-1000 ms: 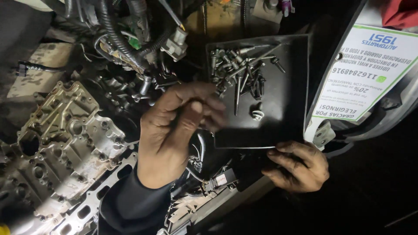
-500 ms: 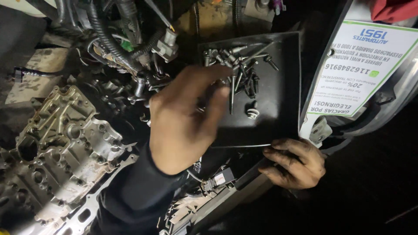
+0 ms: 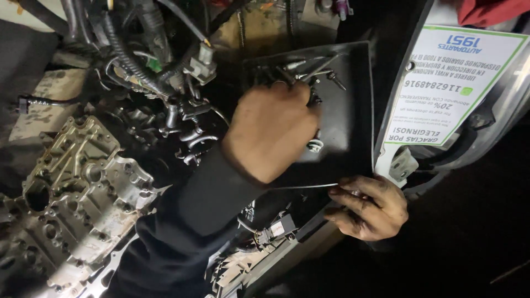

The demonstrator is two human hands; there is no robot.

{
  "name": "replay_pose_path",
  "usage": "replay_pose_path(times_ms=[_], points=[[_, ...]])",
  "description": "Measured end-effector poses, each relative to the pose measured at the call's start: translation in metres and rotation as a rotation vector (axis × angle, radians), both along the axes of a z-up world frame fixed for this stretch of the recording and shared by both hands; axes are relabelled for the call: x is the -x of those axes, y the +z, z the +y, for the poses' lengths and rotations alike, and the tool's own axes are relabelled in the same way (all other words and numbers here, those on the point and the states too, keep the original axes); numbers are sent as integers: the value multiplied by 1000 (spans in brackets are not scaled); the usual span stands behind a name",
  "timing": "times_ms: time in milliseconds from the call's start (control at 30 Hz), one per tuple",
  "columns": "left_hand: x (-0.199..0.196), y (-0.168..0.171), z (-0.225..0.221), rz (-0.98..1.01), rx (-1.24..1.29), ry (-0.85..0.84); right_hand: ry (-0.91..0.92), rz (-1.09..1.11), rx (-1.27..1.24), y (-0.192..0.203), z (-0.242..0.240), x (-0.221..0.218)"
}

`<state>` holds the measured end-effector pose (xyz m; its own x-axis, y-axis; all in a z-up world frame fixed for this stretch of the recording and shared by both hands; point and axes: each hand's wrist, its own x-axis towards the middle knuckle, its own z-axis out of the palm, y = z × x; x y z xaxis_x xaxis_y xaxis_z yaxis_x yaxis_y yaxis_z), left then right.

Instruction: The person works in the open engine bay of a car, using a wrench to loosen and remove bolts from the fuel rail and injector area of the engine. They place the removed bolts and small metal parts into a magnetic parts tray resting on the car body, then continue loosening fasteners and handling components by hand.

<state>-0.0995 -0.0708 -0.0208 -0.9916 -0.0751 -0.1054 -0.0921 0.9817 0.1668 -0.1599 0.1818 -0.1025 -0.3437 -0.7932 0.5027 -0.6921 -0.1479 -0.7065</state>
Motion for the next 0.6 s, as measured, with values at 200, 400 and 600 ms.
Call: replay_pose_path(times_ms=[200,400,600], points=[[8,-2,-4,92,-31,8,90,186,86,-1,-3,4],[44,-28,-3,323,-176,125,-20,1,10,-4,2,0],[41,-17,-5,285,-141,138,11,-25,0,-2,1,2]])
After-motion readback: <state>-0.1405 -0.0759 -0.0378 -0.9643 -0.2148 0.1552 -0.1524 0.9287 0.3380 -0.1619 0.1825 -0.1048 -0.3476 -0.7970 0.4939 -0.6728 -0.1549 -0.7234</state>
